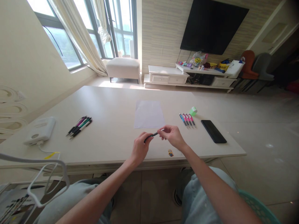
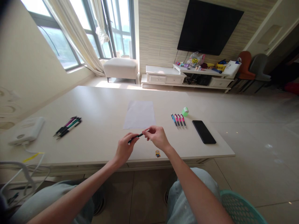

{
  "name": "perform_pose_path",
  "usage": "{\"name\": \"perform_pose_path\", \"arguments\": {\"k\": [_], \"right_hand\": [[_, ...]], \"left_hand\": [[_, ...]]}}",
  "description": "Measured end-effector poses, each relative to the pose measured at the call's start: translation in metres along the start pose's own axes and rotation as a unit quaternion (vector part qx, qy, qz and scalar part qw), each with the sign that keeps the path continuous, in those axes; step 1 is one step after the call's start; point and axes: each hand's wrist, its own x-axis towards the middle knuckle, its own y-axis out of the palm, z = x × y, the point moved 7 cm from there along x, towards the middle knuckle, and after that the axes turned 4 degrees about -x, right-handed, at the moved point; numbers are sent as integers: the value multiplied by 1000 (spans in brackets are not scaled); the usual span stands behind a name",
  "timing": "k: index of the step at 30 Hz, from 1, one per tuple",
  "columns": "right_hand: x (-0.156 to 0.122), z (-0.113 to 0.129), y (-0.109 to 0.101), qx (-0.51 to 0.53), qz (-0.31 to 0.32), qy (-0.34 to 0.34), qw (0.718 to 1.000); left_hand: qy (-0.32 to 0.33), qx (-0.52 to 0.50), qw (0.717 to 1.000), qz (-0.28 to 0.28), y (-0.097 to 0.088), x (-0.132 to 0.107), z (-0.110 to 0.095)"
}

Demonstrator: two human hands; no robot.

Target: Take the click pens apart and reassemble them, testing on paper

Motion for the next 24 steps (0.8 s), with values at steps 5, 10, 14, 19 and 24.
{"name": "perform_pose_path", "arguments": {"k": [5, 10, 14, 19, 24], "right_hand": [[1, -3, 1, -14, -31, 5, 999], [1, 1, 1, 24, 18, -8, 1000], [-1, 0, -5, -24, -31, -1, 999], [0, 0, 3, -16, 6, 0, 1000], [-2, 2, -1, -51, -33, -15, 998]], "left_hand": [[7, 11, 1000, -13, -5, 0, -1], [4, 20, 1000, -6, -5, 2, -2], [23, 18, 1000, -5, -5, 1, -6], [33, 22, 999, -5, -7, 2, -8], [39, 22, 999, -6, -8, 3, -8]]}}
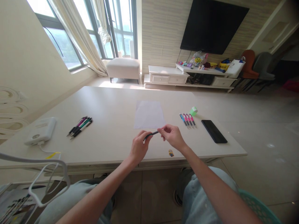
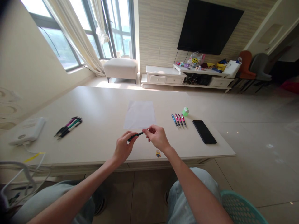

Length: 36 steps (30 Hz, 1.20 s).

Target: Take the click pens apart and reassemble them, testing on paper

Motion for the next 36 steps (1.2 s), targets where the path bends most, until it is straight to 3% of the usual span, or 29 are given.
{"name": "perform_pose_path", "arguments": {"k": [2, 6, 11, 15, 26, 36], "right_hand": [[0, 0, -2, -22, -14, 4, 1000], [1, 2, 1, 34, 26, -5, 999], [1, -2, -5, -7, -19, 9, 1000], [1, -1, 3, 40, 29, 2, 999], [4, -3, -4, 41, -25, 5, 999], [4, -3, -2, 68, -10, 4, 998]], "left_hand": [[2, -1, 1000, 5, 0, 0, 0], [-7, 1, 1000, 2, -1, 0, 3], [-8, -5, 1000, 5, 0, 0, 2], [-10, -14, 1000, -4, -1, 1, 1], [-10, -27, 1000, -7, 1, 2, 2], [-21, -33, 999, -1, 1, 2, 1]]}}
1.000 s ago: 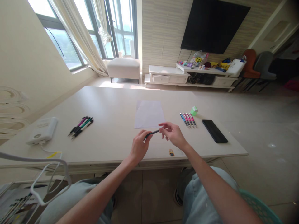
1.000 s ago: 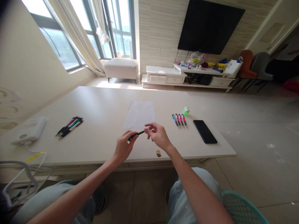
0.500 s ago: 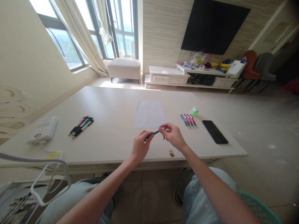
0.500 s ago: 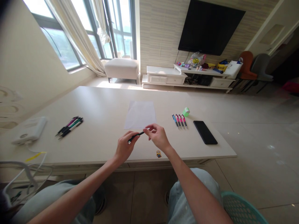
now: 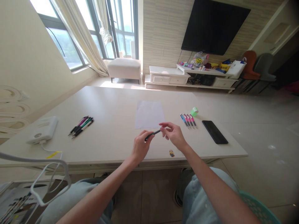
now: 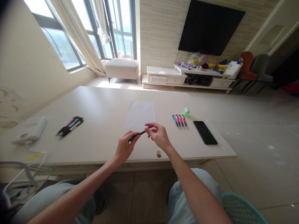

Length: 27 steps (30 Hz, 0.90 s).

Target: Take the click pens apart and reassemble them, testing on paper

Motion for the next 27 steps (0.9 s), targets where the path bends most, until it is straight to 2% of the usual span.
{"name": "perform_pose_path", "arguments": {"k": [4, 8, 9, 13, 17, 20, 23, 27], "right_hand": [[-3, 4, -3, -18, -40, -7, 999], [-3, 5, 7, 56, 34, -7, 998], [-3, 4, 7, 58, 35, -6, 998], [-2, 0, 0, 33, -23, 11, 999], [-2, 3, 6, 100, 11, -2, 995], [-2, 1, 4, 101, -27, -1, 995], [-3, 0, 7, 117, -43, 0, 992], [-4, 1, 23, 197, 46, 32, 979]], "left_hand": [[-2, -7, 1000, 17, 4, -1, 0], [-20, -12, 1000, 5, 2, 0, 3], [-23, -13, 1000, 0, 1, 0, 4], [-43, -34, 998, 5, 2, 1, 6], [-95, -88, 992, 9, 6, 0, 13], [-122, -128, 984, 10, 9, -1, 17], [-166, -195, 966, 26, 13, -3, 20], [-226, -327, 909, 123, 30, -9, 17]]}}
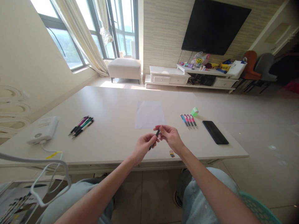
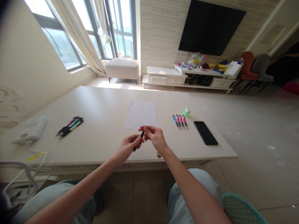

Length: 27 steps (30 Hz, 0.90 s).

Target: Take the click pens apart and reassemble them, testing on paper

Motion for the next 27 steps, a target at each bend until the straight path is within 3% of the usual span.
{"name": "perform_pose_path", "arguments": {"k": [3, 5, 10, 12, 15, 20, 23, 27], "right_hand": [[-1, 2, -1, 8, -1, 13, 1000], [-2, 4, -4, -7, -28, 6, 1000], [-6, 4, -5, -42, -118, -9, 992], [-5, 2, -3, -44, -129, -5, 991], [-1, 0, -1, -12, -92, 11, 996], [2, 2, 1, 41, -16, 25, 999], [1, 4, 4, 55, 0, 20, 998], [1, 9, -2, -25, -52, -13, 998]], "left_hand": [[-49, -71, 994, 62, 11, -3, 3], [-65, -75, 993, 68, 14, -5, 3], [-6, 8, 999, -50, -1, -2, -7], [-4, 12, 998, -62, -3, -1, -8], [-60, -54, 997, 14, 8, 0, -2], [-151, -193, 963, 115, 26, -7, 4], [-157, -206, 958, 126, 26, -8, 5], [-100, -132, 981, 99, 20, -4, 3]]}}
